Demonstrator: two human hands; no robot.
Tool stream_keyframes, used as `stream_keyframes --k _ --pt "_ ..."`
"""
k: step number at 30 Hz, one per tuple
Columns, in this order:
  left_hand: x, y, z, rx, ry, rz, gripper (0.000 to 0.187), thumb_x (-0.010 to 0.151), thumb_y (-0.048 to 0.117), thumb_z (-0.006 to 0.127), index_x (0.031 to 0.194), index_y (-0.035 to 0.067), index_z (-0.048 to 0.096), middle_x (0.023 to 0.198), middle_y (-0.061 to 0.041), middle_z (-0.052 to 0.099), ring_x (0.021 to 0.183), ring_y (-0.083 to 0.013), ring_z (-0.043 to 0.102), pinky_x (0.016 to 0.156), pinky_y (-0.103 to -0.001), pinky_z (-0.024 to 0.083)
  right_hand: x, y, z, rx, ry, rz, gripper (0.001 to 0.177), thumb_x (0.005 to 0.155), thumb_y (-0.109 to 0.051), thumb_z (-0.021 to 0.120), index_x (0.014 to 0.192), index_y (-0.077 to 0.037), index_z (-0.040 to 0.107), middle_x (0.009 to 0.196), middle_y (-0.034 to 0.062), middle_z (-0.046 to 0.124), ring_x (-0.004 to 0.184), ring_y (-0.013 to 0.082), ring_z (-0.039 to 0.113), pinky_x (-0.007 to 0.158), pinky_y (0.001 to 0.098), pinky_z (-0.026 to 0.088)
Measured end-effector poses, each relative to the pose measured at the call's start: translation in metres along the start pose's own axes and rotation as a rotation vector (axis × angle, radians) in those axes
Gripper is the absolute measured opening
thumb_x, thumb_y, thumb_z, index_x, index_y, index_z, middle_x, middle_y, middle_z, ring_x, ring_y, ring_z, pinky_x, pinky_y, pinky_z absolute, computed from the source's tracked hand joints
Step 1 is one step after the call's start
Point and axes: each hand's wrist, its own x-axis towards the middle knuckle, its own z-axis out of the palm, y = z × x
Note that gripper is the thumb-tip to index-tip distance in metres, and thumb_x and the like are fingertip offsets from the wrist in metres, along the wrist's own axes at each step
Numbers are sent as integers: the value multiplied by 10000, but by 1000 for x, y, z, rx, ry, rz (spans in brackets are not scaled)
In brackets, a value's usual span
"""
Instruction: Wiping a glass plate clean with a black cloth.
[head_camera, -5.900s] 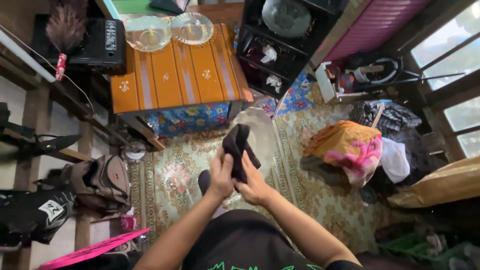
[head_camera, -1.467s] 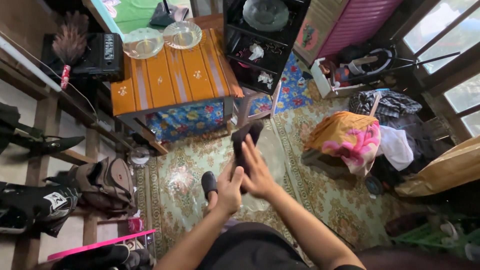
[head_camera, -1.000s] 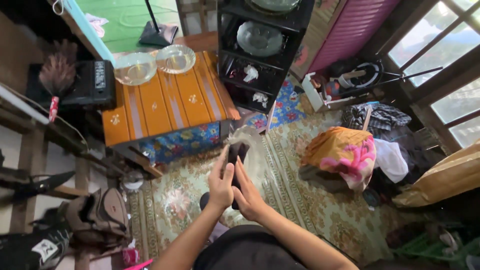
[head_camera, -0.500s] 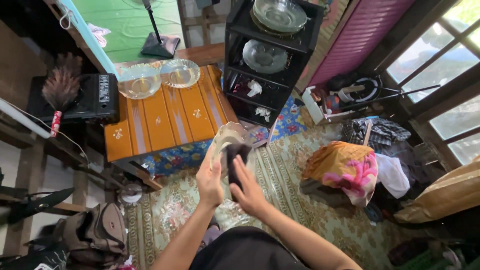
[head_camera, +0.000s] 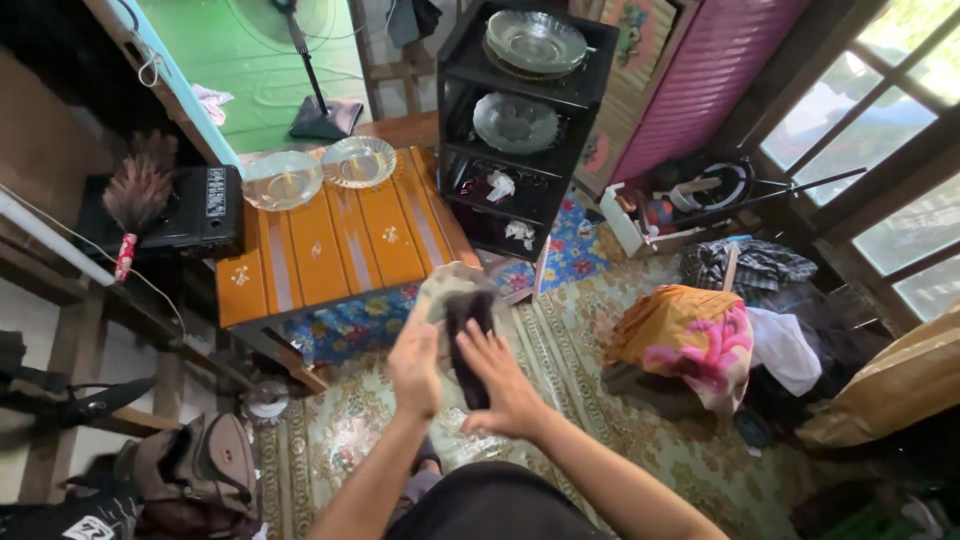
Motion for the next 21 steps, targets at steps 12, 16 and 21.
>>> stream_keyframes --k 12,16,21 --pt "-72 31 6 -181 155 -412 685 980 469 513 1524 57 461 1285 -137 653 1058 -236 647 865 -393 521 -97 -20 -54 144 114 -126 441 801 -41 788 1228 -132 723 1331 113 725 1136 308 725 991 418 561" --pt "-94 -13 -25 198 -27 -37 808 995 529 571 1592 24 370 1507 -142 530 1327 -232 523 1050 -363 400 -162 19 -66 569 128 208 372 791 19 860 1127 -58 720 1029 59 791 861 180 762 768 360 617" --pt "-141 -1 -31 125 -378 -107 863 944 514 698 1556 -27 417 1528 -177 533 1399 -267 513 1156 -377 385 -193 29 -85 1014 331 421 610 645 64 892 1200 -23 653 1067 90 704 955 202 680 831 394 567"
